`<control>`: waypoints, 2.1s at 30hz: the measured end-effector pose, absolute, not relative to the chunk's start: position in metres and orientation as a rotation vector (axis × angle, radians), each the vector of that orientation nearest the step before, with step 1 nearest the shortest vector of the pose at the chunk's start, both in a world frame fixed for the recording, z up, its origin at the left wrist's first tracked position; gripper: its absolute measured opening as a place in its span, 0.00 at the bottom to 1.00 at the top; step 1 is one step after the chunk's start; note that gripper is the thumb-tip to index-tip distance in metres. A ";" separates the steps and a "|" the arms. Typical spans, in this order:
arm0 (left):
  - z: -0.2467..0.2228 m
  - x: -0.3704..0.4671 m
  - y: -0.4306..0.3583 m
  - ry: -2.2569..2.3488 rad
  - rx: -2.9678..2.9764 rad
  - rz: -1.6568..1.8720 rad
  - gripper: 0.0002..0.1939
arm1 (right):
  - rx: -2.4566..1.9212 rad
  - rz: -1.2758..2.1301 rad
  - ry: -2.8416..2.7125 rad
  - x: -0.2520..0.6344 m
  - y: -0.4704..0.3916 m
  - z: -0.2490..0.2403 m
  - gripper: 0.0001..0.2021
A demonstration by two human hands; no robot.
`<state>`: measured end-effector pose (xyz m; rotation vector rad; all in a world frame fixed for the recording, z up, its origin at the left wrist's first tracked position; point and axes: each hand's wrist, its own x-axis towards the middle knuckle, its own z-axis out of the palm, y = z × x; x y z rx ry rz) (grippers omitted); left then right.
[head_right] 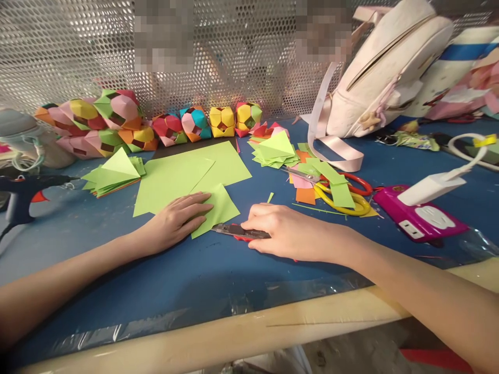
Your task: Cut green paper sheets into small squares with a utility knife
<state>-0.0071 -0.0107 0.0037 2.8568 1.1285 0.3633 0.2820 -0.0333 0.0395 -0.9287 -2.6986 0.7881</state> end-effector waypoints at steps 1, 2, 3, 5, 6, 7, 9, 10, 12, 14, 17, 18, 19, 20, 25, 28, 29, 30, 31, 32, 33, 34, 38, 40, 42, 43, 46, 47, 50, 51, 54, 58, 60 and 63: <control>0.004 -0.007 -0.011 1.131 2.855 0.362 0.21 | -0.926 0.785 -2.707 0.282 -0.034 0.040 0.13; 0.004 -0.007 -0.011 1.132 2.854 0.363 0.21 | -0.925 0.783 -2.714 0.282 -0.034 0.041 0.13; 0.003 -0.007 -0.010 1.132 2.852 0.363 0.21 | -0.927 0.779 -2.719 0.282 -0.035 0.041 0.13; 0.003 -0.007 -0.010 1.129 2.852 0.363 0.21 | -0.918 0.758 -2.720 0.281 -0.035 0.041 0.13; 0.003 -0.007 -0.010 1.130 2.852 0.363 0.21 | -0.905 0.744 -2.718 0.281 -0.036 0.041 0.13; 0.003 -0.007 -0.010 1.132 2.852 0.362 0.21 | -0.891 0.734 -2.718 0.280 -0.036 0.040 0.13; 0.004 -0.006 -0.010 1.131 2.854 0.362 0.21 | -0.877 0.726 -2.720 0.279 -0.036 0.039 0.14; 0.004 -0.006 -0.011 1.127 2.856 0.364 0.21 | -0.872 0.728 -2.718 0.278 -0.036 0.039 0.14; 0.004 -0.006 -0.011 1.123 2.859 0.366 0.22 | -0.866 0.740 -2.705 0.277 -0.036 0.037 0.14; 0.005 -0.005 -0.012 1.128 2.862 0.366 0.22 | -0.845 0.751 -2.684 0.275 -0.037 0.035 0.13; 0.005 -0.004 -0.012 1.131 2.868 0.366 0.22 | -0.828 0.759 -2.674 0.273 -0.037 0.032 0.13; 0.005 -0.004 -0.012 1.126 2.870 0.368 0.22 | -0.832 0.758 -2.670 0.272 -0.038 0.031 0.12; 0.005 -0.004 -0.012 1.122 2.871 0.369 0.22 | -0.840 0.755 -2.664 0.271 -0.038 0.031 0.12; 0.005 -0.004 -0.012 1.122 2.872 0.370 0.22 | -0.849 0.753 -2.657 0.271 -0.039 0.031 0.11; 0.004 -0.003 -0.012 1.147 2.860 0.356 0.21 | -0.835 0.744 -2.674 0.269 -0.041 0.034 0.10; 0.004 -0.003 -0.013 1.141 2.861 0.365 0.22 | -0.816 0.730 -2.671 0.268 -0.042 0.032 0.11; 0.004 -0.004 -0.013 1.144 2.861 0.368 0.21 | -0.815 0.729 -2.663 0.268 -0.042 0.031 0.11; 0.004 -0.004 -0.013 1.147 2.862 0.369 0.21 | -0.814 0.731 -2.656 0.268 -0.042 0.031 0.11; 0.004 -0.004 -0.013 1.150 2.864 0.370 0.21 | -0.814 0.739 -2.651 0.267 -0.042 0.030 0.11; 0.004 -0.004 -0.013 1.149 2.866 0.371 0.21 | -0.814 0.745 -2.648 0.267 -0.042 0.029 0.11; 0.004 -0.004 -0.013 1.147 2.867 0.373 0.20 | -0.817 0.749 -2.646 0.266 -0.042 0.029 0.11; 0.004 -0.004 -0.013 1.142 2.870 0.375 0.20 | -0.821 0.749 -2.644 0.266 -0.043 0.029 0.11; 0.003 -0.003 -0.013 1.135 2.870 0.388 0.20 | -0.816 0.747 -2.629 0.264 -0.043 0.028 0.11; 0.003 -0.003 -0.013 1.140 2.867 0.392 0.20 | -0.807 0.759 -2.631 0.263 -0.043 0.028 0.10; 0.003 -0.002 -0.013 1.140 2.863 0.390 0.20 | -0.810 0.764 -2.634 0.263 -0.043 0.028 0.10; 0.004 -0.002 -0.013 1.139 2.861 0.391 0.20 | -0.810 0.764 -2.633 0.263 -0.043 0.028 0.10; 0.004 -0.002 -0.014 1.143 2.859 0.389 0.20 | -0.811 0.764 -2.643 0.262 -0.043 0.030 0.10; 0.004 -0.002 -0.014 1.147 2.859 0.388 0.20 | -0.810 0.770 -2.651 0.262 -0.043 0.030 0.10; 0.004 -0.002 -0.014 1.158 2.858 0.377 0.20 | -0.810 0.777 -2.657 0.263 -0.043 0.030 0.11; 0.004 -0.002 -0.014 1.158 2.857 0.374 0.20 | -0.808 0.774 -2.651 0.263 -0.043 0.030 0.11; 0.004 -0.002 -0.014 1.160 2.858 0.366 0.20 | -0.791 0.777 -2.647 0.264 -0.042 0.029 0.11; 0.005 -0.001 -0.014 1.172 2.855 0.361 0.20 | -0.788 0.793 -2.644 0.263 -0.041 0.028 0.11; 0.005 -0.001 -0.014 1.173 2.853 0.356 0.20 | -0.784 0.788 -2.640 0.262 -0.041 0.029 0.12; 0.005 -0.001 -0.014 1.175 2.858 0.365 0.20 | -0.771 0.829 -2.668 0.263 -0.043 0.034 0.13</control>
